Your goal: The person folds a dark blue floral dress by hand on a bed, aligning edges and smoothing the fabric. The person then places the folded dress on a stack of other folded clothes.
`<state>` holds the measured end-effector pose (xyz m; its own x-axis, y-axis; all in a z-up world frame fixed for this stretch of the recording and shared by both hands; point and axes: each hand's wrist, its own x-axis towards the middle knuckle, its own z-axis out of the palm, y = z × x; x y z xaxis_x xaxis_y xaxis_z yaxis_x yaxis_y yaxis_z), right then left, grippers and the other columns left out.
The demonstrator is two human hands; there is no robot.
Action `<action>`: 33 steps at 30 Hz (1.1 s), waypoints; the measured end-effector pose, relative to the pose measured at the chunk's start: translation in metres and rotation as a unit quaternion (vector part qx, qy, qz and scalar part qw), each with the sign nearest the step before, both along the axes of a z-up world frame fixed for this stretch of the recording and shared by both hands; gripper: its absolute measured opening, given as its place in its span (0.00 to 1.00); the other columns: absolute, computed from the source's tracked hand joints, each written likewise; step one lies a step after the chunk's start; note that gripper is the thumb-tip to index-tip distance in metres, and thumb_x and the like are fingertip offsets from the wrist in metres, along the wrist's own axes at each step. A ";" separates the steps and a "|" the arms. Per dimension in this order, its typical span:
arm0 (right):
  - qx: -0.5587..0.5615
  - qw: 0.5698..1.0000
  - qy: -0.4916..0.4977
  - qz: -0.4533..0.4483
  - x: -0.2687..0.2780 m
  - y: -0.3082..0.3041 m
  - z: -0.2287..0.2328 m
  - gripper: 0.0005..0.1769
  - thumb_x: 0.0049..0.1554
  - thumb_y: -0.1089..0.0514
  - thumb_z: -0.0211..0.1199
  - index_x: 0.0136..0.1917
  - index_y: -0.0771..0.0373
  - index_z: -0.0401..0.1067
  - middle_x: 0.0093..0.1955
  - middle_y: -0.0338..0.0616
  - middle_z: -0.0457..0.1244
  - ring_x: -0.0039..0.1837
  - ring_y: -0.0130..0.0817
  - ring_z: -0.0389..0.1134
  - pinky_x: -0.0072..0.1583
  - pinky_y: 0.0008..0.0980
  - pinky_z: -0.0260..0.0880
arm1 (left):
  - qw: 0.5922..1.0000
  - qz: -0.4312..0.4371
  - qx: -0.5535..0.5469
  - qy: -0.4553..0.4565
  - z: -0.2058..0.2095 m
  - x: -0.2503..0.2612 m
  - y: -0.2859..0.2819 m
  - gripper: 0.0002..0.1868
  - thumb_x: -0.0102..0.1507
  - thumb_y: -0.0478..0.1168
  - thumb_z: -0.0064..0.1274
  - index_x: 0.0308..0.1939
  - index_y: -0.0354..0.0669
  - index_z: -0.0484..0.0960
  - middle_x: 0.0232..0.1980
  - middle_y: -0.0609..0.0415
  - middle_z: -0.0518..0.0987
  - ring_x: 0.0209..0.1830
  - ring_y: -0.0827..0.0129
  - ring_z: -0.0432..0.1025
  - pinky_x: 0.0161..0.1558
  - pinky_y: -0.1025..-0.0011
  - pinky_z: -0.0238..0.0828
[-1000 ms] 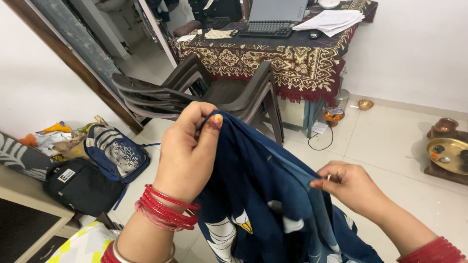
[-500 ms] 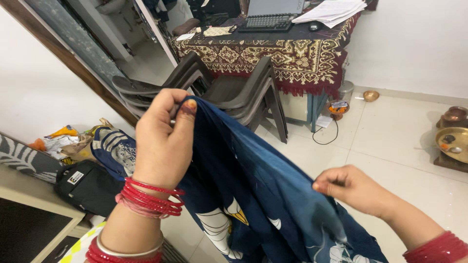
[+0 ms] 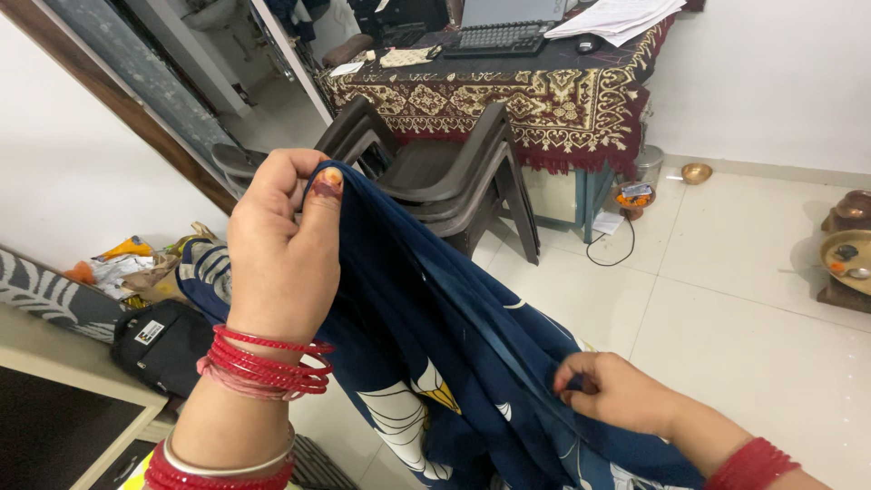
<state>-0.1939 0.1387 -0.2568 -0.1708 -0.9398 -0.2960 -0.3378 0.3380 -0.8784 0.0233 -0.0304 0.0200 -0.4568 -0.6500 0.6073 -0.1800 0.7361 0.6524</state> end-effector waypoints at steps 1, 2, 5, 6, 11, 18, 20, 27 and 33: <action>0.039 0.999 0.020 -0.026 0.004 -0.001 0.005 0.11 0.53 0.58 0.70 0.49 0.60 0.77 0.31 0.47 0.62 0.36 0.33 0.60 0.42 0.34 0.61 | 1.000 0.004 0.003 -0.001 0.001 0.000 0.000 0.04 0.72 0.35 0.49 0.45 0.38 0.77 0.28 0.70 0.68 0.26 0.88 0.55 0.26 0.82 0.52; 0.036 0.999 0.015 -0.036 0.007 -0.002 0.009 0.13 0.52 0.57 0.72 0.50 0.60 0.76 0.31 0.48 0.62 0.36 0.34 0.60 0.41 0.34 0.60 | 1.000 0.009 0.006 -0.001 0.001 0.000 0.001 0.04 0.72 0.35 0.49 0.44 0.38 0.77 0.28 0.70 0.68 0.25 0.88 0.55 0.25 0.82 0.52; 0.023 0.997 0.031 -0.070 0.021 -0.004 0.018 0.21 0.48 0.51 0.77 0.51 0.58 0.73 0.31 0.46 0.62 0.36 0.35 0.62 0.41 0.34 0.62 | 1.000 0.005 -0.016 0.000 0.001 0.001 0.003 0.04 0.73 0.35 0.49 0.45 0.38 0.77 0.29 0.70 0.67 0.27 0.88 0.55 0.27 0.83 0.52; 0.015 0.995 0.056 -0.084 0.025 -0.005 0.019 0.24 0.46 0.49 0.80 0.52 0.57 0.73 0.32 0.44 0.63 0.37 0.34 0.64 0.42 0.34 0.65 | 1.000 0.009 -0.018 -0.002 0.002 0.001 0.004 0.04 0.73 0.35 0.50 0.45 0.38 0.77 0.28 0.70 0.67 0.27 0.88 0.55 0.27 0.82 0.52; -0.079 0.976 0.134 -0.150 0.025 -0.012 -0.004 0.18 0.48 0.50 0.73 0.49 0.60 0.77 0.34 0.41 0.68 0.38 0.31 0.70 0.44 0.33 0.71 | 1.000 0.002 -0.020 0.006 0.002 0.004 0.004 0.03 0.72 0.35 0.50 0.46 0.38 0.77 0.29 0.70 0.68 0.27 0.88 0.56 0.27 0.82 0.53; -0.043 0.992 -0.031 -0.117 -0.021 -0.018 -0.051 0.14 0.57 0.55 0.67 0.50 0.65 0.83 0.38 0.47 0.73 0.36 0.31 0.68 0.40 0.30 0.71 | 0.999 0.022 -0.029 -0.012 -0.001 0.013 -0.005 0.03 0.72 0.34 0.50 0.46 0.37 0.77 0.29 0.69 0.69 0.28 0.88 0.57 0.28 0.83 0.54; -0.025 0.995 -0.011 -0.098 -0.043 -0.023 -0.040 0.13 0.58 0.54 0.64 0.52 0.62 0.82 0.40 0.43 0.73 0.36 0.32 0.71 0.39 0.30 0.72 | 0.999 0.033 -0.036 -0.020 -0.001 0.014 -0.007 0.03 0.72 0.35 0.51 0.46 0.37 0.77 0.29 0.68 0.68 0.27 0.87 0.57 0.28 0.82 0.54; -0.400 0.753 0.124 -0.508 -0.073 0.003 0.044 0.16 0.60 0.69 0.46 0.59 0.65 0.69 0.50 0.47 0.66 0.47 0.34 0.72 0.50 0.31 0.73 | 0.999 -0.017 -0.026 0.007 0.005 0.000 -0.001 0.04 0.72 0.35 0.50 0.46 0.37 0.77 0.32 0.68 0.71 0.29 0.87 0.59 0.29 0.82 0.57; -0.296 0.873 0.282 -0.268 0.047 0.031 -0.016 0.11 0.42 0.73 0.59 0.37 0.62 0.75 0.59 0.55 0.66 0.53 0.54 0.70 0.51 0.40 0.71 | 0.998 -0.015 -0.058 -0.029 0.013 -0.007 0.003 0.05 0.73 0.36 0.51 0.47 0.36 0.77 0.32 0.66 0.70 0.30 0.86 0.59 0.31 0.82 0.57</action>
<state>-0.1467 0.1695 -0.2731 -0.5950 -0.6400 0.4861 -0.7046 0.1243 -0.6987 0.0160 -0.0275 0.0328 -0.5121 -0.5627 0.6489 -0.1919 0.8114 0.5521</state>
